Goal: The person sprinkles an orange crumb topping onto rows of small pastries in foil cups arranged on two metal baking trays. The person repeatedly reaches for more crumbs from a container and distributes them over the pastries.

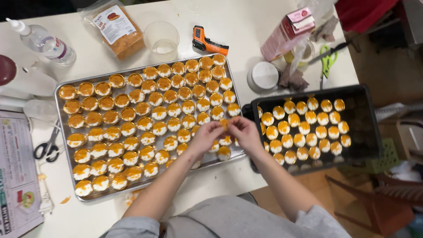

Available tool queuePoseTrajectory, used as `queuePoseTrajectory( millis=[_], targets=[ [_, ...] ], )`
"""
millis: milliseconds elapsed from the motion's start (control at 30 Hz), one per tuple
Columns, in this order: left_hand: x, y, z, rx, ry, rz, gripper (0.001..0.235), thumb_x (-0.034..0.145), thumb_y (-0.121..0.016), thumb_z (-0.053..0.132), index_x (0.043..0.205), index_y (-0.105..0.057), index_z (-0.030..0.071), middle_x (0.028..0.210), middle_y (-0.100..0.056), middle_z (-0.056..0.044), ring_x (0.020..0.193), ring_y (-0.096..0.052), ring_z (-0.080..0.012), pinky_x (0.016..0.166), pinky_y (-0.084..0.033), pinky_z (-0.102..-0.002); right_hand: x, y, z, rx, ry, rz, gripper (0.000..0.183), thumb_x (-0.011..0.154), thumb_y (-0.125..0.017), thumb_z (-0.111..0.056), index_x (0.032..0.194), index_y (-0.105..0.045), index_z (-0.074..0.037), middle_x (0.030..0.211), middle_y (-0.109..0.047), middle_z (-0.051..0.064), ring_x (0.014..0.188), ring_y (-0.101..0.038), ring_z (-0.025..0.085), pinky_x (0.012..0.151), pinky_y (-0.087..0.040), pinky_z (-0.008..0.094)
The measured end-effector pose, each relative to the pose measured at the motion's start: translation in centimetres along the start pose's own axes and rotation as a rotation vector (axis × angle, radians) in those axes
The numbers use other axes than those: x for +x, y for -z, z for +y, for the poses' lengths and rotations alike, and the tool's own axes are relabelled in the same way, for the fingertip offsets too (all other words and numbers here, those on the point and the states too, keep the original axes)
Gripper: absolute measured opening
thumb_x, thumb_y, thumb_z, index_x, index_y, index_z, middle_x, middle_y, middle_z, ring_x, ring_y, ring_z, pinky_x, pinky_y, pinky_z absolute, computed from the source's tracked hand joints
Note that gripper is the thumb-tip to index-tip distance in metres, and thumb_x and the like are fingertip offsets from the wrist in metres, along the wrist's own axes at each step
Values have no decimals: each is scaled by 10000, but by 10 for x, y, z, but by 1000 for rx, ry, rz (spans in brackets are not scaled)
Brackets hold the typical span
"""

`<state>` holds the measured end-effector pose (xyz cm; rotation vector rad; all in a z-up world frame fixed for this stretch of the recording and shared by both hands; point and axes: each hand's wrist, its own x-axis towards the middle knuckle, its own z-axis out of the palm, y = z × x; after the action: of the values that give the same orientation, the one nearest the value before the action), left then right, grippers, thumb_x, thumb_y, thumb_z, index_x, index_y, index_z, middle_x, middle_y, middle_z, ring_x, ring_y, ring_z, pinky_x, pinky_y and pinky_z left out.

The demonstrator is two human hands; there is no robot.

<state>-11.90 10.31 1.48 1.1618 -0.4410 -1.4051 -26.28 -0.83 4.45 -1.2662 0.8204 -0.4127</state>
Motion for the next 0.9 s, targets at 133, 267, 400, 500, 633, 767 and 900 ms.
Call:
queuePoseTrajectory(
  millis=[133, 267, 400, 500, 633, 767, 900],
  targets=[
    [70, -2, 28, 55, -75, -49, 248, 1005, -614, 201, 1116, -693, -6, 982, -753, -59, 913, -723, -140, 829, -574, -289, 69, 32, -36, -81, -81, -98, 73, 957, -671, -98, 972, -682, -27, 743, -660, 6, 566, -551, 60, 498, -437, 218],
    [126, 8, 67, 620, -218, 96, 259, 932, -683, 258, 1031, -724, 23, 901, -742, -100, 825, -729, -212, 742, -569, -339, 153, 63, -70, -461, -126, -276, 99, 935, -690, -139, 956, -725, -48, 729, -649, -24, 563, -506, 43, 492, -412, 221],
    [157, 11, 85, 1053, -208, 254, 254, 855, -723, 310, 961, -760, 82, 860, -739, -141, 840, -711, -316, 736, -551, -443, 208, 72, -66, -651, -211, -347, 126, 894, -731, -169, 933, -735, -49, 729, -653, -22, 589, -527, 53, 512, -434, 244],
    [176, 10, 85, 1104, -130, 332, 265, 838, -730, 345, 951, -768, 108, 898, -738, -152, 881, -702, -344, 757, -551, -481, 235, 77, -48, -710, -65, -405, 146, 881, -744, -168, 939, -746, -35, 756, -690, -11, 667, -587, 51, 615, -494, 228],
    [185, 10, 75, 1139, -31, 366, 225, 862, -710, 311, 936, -768, 107, 929, -746, -146, 911, -712, -333, 792, -561, -474, 243, 85, -23, -729, -52, -350, 135, 872, -725, -145, 936, -742, -27, 769, -703, -3, 697, -614, 64, 656, -516, 239],
    [189, 10, 72, 1165, 9, 366, 201, 860, -693, 291, 948, -775, 130, 919, -747, -139, 894, -712, -335, 769, -563, -484, 242, 86, -11, -710, -74, -335, 139, 872, -732, -145, 938, -751, -24, 762, -705, 15, 692, -618, 84, 658, -518, 262],
    [194, 11, 68, 1221, -6, 374, 185, 867, -689, 281, 913, -777, 125, 888, -744, -149, 853, -716, -341, 747, -564, -489, 244, 85, -9, -789, -33, -291, 170, 856, -745, -170, 963, -784, -44, 790, -750, 42, 708, -671, 109, 694, -552, 285]
  ],
)
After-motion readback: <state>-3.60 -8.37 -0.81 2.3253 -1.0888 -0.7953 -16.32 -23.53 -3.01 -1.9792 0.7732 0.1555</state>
